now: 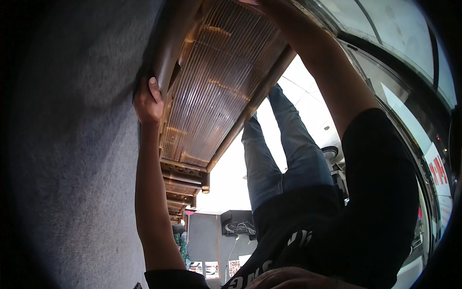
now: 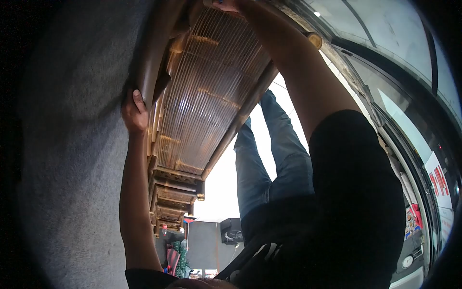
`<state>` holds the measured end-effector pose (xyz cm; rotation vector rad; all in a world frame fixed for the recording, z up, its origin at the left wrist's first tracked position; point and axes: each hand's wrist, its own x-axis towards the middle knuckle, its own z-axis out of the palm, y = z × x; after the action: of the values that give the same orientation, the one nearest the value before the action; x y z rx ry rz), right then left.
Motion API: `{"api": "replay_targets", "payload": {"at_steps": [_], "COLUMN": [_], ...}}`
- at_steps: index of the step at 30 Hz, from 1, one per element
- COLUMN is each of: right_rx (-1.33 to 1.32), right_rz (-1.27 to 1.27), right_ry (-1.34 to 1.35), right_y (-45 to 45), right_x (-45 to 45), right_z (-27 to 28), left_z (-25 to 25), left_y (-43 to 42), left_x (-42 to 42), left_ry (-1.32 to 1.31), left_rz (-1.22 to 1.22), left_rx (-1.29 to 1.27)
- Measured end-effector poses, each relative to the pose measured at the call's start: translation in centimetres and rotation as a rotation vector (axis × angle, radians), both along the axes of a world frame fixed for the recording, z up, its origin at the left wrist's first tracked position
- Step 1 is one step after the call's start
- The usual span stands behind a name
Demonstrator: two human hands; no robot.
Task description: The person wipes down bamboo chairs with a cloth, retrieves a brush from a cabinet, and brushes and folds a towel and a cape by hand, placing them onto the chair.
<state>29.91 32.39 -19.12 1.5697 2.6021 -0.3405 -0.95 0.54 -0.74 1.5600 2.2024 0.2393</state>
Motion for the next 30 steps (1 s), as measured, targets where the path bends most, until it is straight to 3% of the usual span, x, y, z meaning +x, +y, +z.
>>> {"api": "replay_targets", "payload": {"at_steps": [7,11,15,18,20,23,27,30], "right_rx": [0.064,0.171,0.142,0.033,0.032,0.043,-0.28,-0.276], "right_rz": [0.065,0.094,0.134,0.063,0.079,0.171,-0.295,-0.294], "right_ry": [0.036,-0.075,0.007,-0.101,-0.091,-0.221,0.173,0.252], "right_y": [-0.5,-2.5,-7.3,-10.0,-10.4,-8.5,-2.9,1.3], "right_x": [1.4,7.3,15.0,23.1,24.9,23.5,14.7,6.0], "right_z": [-0.7,-5.7,0.0,-2.4,-0.1,2.3,-0.4,-2.7], "left_z": [0.5,0.1,0.2,1.1,1.2,1.1,1.1,1.0], "left_y": [0.2,-0.2,-0.2,0.1,0.3,0.2,0.5,0.4], "left_x": [0.7,0.2,0.3,0.8,0.8,0.7,1.2,1.2], "left_ry": [0.023,-0.006,0.04,0.026,0.015,0.069,0.069,0.062], "left_rz": [0.018,0.047,0.054,0.068,0.063,0.063,0.062,0.048], "left_rx": [0.057,-0.028,-0.029,-0.081,-0.067,-0.101,-0.007,0.026]}}
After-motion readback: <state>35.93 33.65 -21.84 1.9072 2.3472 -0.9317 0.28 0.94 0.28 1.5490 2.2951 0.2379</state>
